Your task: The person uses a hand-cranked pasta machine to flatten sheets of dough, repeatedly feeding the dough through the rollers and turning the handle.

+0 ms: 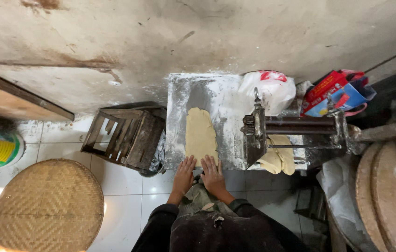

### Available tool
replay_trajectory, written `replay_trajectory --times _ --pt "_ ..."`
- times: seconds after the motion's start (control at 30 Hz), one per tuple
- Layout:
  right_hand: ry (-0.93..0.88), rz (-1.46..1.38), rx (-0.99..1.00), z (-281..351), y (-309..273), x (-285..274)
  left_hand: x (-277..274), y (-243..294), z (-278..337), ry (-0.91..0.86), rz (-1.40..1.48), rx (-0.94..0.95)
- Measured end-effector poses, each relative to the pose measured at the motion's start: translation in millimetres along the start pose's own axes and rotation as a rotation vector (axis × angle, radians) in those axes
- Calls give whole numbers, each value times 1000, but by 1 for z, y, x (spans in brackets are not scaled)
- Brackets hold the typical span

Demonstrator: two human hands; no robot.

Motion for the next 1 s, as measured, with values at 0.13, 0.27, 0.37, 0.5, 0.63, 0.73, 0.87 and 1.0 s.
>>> replay_trajectory --times 0.13,0.27,0.37,0.5,0.63,0.73,0.87,1.0 --pt "-93 149 -69 -8 0 10 -21 5 -4 145 173 -59" --pt "-108 464 -244 -17 -11 24 -35 -8 -2 267 406 -301" --pt "-110 563 -255 -18 -19 31 -32 -19 6 216 483 -476" --pt "-90 520 -258 -24 -23 32 -4 -19 15 -62 865 -817" --pt "-3 365 -339 -27 -17 21 23 -7 27 -275 1195 -1178" --pt "-157 116 -254 -36 -1 22 34 4 22 -373 1431 -1257" --pt "8 -92 -192 -81 15 -36 50 25 4 -352 1856 -1225" --pt "184 -142 -395 -108 1 -144 75 40 -24 -186 2414 -1264"
Point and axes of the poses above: each hand's wrist, its own z-axis away from the middle knuckle, its own x-axis out of the palm, y = z × x, the point moved 8 cm from there along -z, towards the middle knuckle, and after that the axes turned 12 degrees about y, right-handed, at the moved point
